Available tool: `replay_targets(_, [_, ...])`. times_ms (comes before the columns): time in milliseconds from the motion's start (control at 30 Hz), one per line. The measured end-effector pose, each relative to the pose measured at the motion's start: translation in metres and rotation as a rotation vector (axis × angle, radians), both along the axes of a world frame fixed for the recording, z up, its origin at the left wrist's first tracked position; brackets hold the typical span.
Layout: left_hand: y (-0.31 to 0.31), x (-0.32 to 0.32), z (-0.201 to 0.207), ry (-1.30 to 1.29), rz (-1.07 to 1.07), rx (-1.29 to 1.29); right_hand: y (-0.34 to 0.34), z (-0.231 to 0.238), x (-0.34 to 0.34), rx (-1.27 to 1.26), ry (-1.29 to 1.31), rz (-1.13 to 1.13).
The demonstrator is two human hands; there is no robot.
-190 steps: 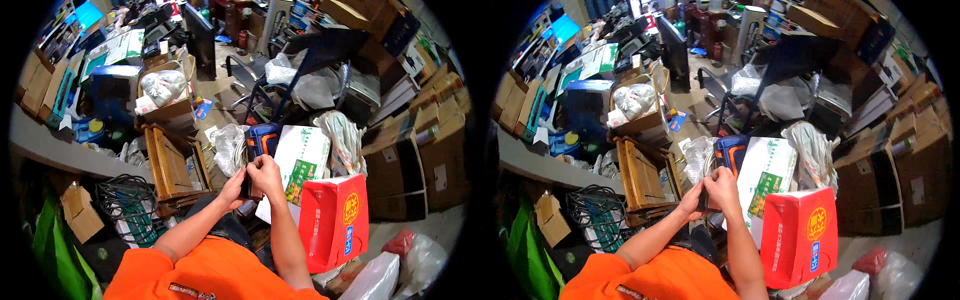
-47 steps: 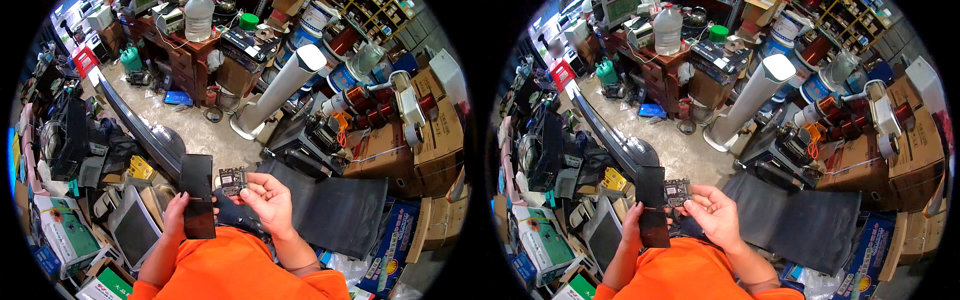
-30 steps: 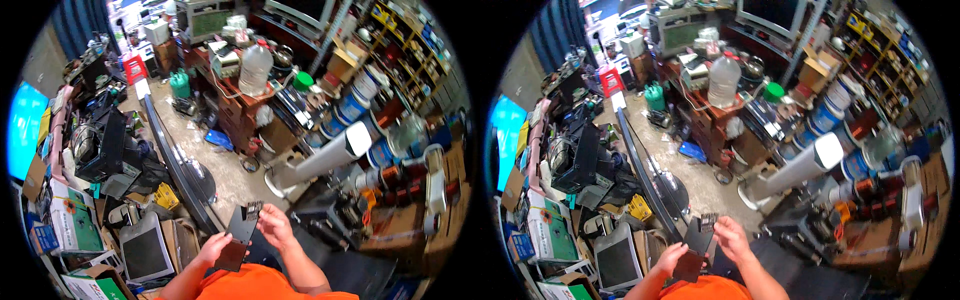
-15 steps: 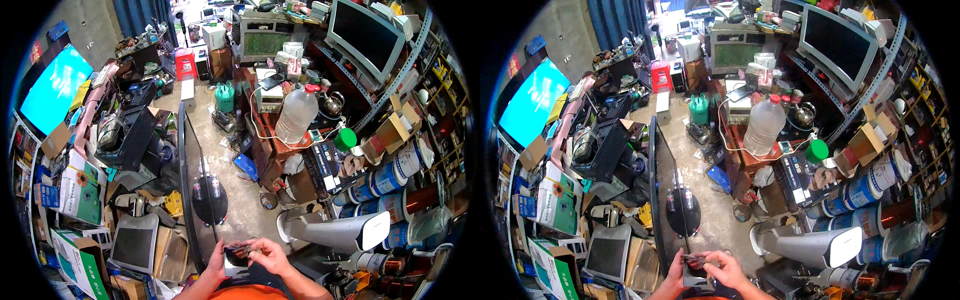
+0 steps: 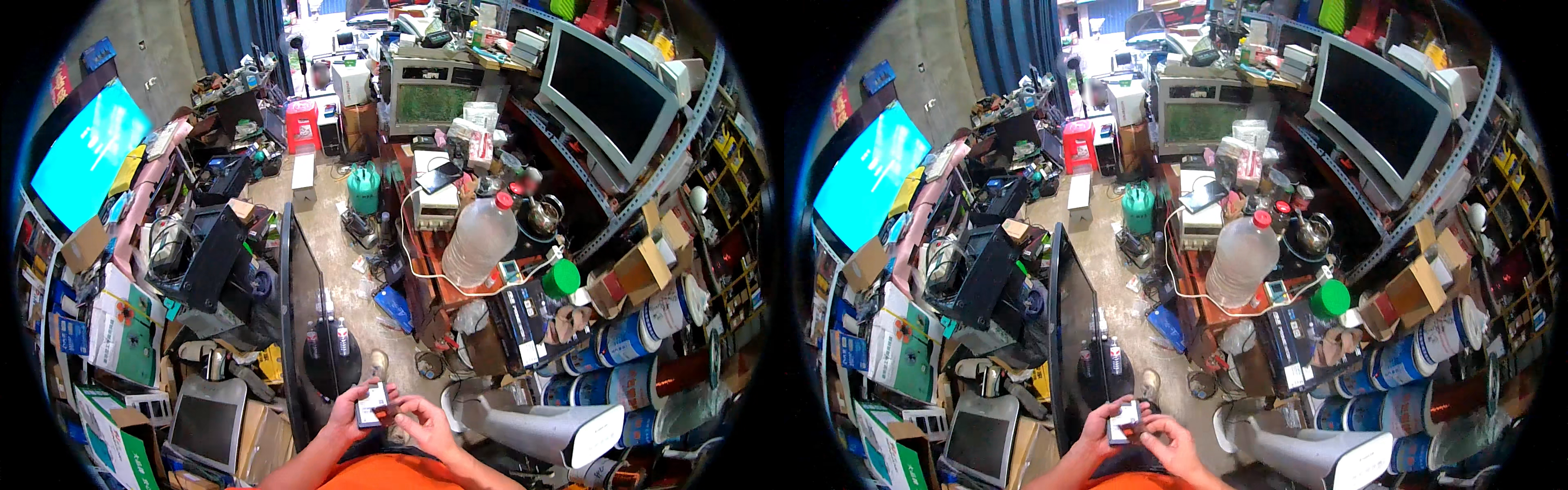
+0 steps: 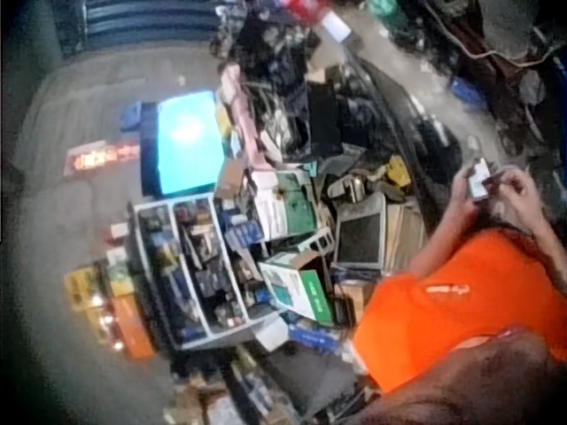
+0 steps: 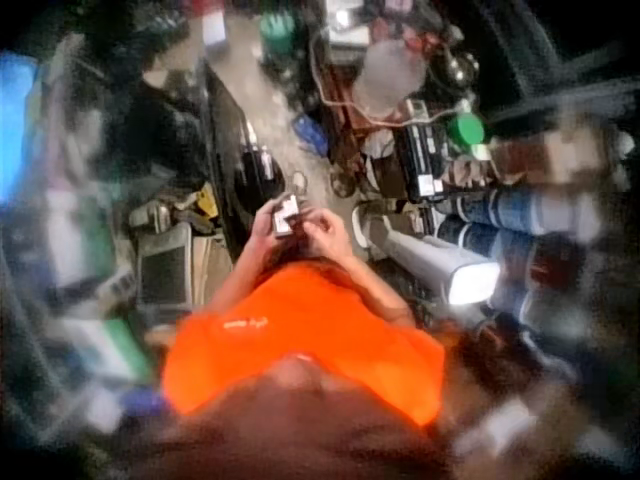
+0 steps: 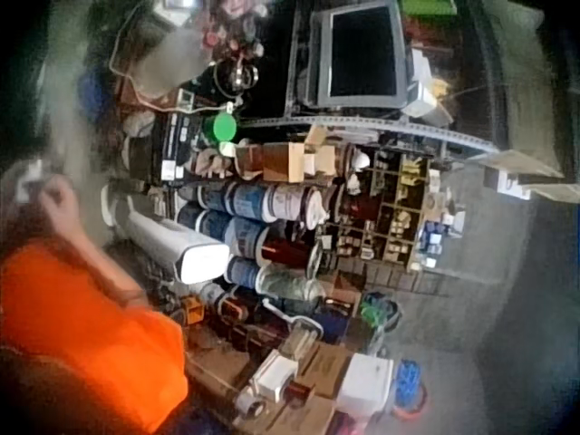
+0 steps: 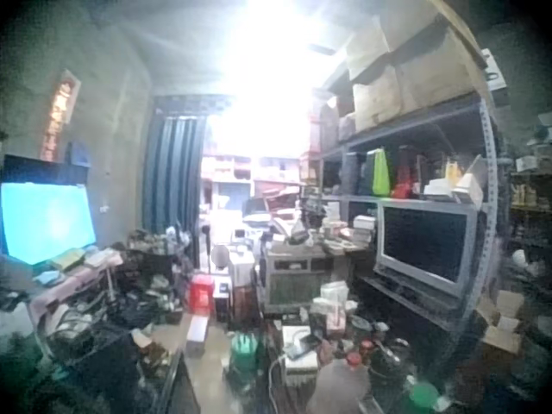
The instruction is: The person holds a small circuit board, likely a wireless card, and inspects it closely. They then place the card into an open computer case, aligning it with a slot on the motherboard.
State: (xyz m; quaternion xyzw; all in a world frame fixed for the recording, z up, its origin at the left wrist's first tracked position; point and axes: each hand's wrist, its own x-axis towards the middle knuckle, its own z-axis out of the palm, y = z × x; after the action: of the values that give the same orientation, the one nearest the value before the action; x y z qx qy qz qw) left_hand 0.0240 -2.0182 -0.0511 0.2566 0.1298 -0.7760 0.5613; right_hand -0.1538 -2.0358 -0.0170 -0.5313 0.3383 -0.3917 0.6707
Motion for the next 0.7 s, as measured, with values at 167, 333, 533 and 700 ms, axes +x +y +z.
replay_targets(167, [-0.092,0.043,-0.007,-0.115,0.089,-0.100,-0.086,-0.026,0.040,0.534,-0.069,0.041])
replay_targets(333, [-0.203,0.103,-0.018,-0.191,0.122,-0.118,-0.209,-0.024,0.107,0.492,0.017,0.329])
replay_targets(533, [-0.320,0.174,0.028,-0.426,0.123,-0.177,-0.330,-0.012,0.195,0.258,-0.012,0.343])
replay_targets(700, [-0.393,0.225,0.037,-0.491,0.158,-0.255,-0.411,-0.006,0.249,0.210,-0.114,0.022])
